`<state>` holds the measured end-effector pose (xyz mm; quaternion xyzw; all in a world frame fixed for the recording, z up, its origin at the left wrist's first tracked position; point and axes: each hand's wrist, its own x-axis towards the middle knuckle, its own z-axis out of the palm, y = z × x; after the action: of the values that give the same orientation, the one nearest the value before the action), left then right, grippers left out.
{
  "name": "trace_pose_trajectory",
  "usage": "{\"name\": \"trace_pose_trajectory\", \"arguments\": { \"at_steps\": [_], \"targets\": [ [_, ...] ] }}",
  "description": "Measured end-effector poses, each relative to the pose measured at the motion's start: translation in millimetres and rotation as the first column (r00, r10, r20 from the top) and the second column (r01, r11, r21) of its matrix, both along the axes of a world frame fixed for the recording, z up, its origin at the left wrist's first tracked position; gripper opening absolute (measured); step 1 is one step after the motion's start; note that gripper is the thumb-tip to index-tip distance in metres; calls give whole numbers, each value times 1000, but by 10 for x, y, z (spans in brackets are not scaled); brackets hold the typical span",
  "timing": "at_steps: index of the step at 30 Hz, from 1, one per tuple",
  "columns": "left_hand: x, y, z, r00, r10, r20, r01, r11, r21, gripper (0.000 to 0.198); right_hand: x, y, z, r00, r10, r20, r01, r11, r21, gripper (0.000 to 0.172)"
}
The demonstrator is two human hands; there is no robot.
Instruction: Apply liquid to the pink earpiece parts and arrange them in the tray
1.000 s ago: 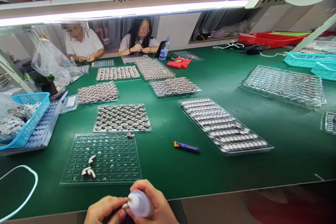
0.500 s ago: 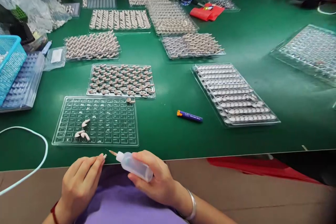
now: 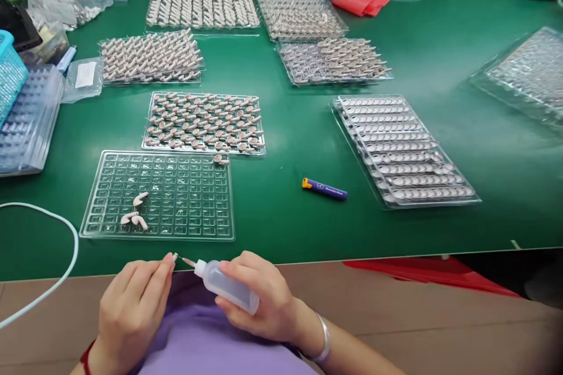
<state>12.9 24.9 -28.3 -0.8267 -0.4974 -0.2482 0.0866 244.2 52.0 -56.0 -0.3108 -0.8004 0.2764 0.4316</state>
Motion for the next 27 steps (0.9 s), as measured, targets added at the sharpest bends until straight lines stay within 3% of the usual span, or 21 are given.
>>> {"name": "trace_pose_trajectory", "arguments": {
  "at_steps": [22,27],
  "targets": [
    [-14,-14,15,1000,-5,2,5,999,-34,37,-1,5,-18,1000,12,26,-12,1000,4,47],
    [-7,18,24,1000,-1,25,1,1000,-19,35,31,-13,-11,999,8,-37,-10,999,-40,48]
  ]
}}
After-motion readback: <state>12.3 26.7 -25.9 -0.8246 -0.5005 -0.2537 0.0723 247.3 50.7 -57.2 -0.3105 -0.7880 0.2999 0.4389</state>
